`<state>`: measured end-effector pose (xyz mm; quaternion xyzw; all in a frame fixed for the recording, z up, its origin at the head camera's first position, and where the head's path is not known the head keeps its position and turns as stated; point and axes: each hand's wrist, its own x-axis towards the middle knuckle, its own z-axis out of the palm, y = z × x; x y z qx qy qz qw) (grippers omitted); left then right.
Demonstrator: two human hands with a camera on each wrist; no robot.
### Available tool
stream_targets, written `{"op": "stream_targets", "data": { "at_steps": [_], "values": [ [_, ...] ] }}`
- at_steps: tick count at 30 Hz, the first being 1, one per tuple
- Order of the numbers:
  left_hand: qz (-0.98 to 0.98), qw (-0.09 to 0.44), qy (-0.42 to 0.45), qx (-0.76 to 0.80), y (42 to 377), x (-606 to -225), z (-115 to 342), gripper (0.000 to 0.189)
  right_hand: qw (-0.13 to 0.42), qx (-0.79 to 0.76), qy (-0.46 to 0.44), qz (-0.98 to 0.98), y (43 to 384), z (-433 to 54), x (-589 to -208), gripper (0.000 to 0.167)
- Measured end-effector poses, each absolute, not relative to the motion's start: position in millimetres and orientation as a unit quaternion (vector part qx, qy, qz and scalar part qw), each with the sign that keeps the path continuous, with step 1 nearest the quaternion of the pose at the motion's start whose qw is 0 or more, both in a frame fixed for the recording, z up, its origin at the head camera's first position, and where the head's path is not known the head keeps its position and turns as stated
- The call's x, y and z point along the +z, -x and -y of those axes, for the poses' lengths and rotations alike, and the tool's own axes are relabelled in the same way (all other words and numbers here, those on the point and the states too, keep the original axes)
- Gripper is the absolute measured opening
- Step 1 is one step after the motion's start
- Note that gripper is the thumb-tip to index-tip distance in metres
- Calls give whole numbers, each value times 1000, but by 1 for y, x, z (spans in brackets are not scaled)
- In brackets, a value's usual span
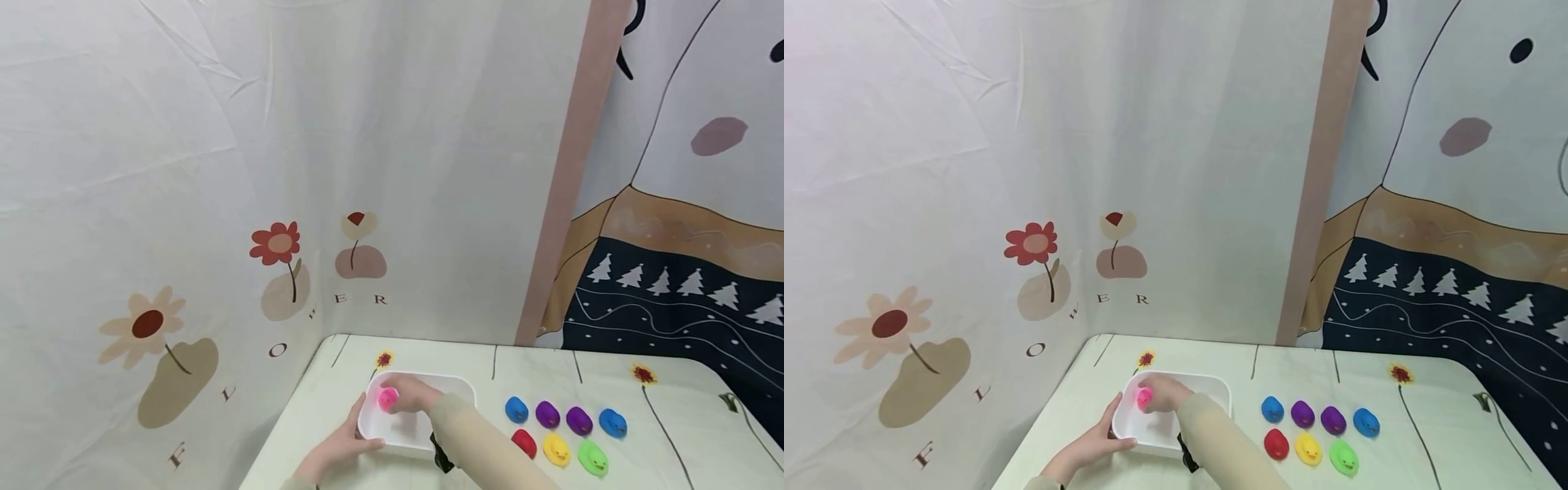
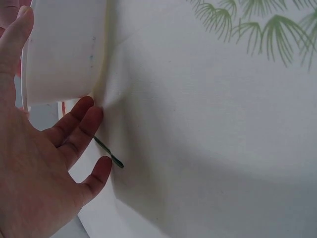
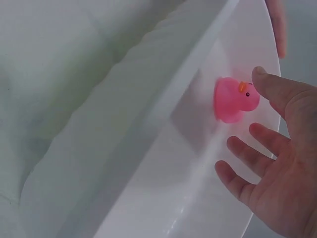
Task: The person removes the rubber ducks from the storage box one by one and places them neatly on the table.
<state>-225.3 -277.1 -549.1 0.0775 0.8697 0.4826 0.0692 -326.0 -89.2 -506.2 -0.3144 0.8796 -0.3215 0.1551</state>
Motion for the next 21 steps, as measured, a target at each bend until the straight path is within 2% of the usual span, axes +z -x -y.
{"op": "stream_targets", "data": {
  "at_steps": [13,21],
  "values": [
    [-870,72,-77,482,225,-552,277,109,151,-297,329,-884,325,90,-518,52],
    [-876,68,-66,474,223,-548,276,109,158,-351,299,-873,327,89,-523,40]
  ]
}}
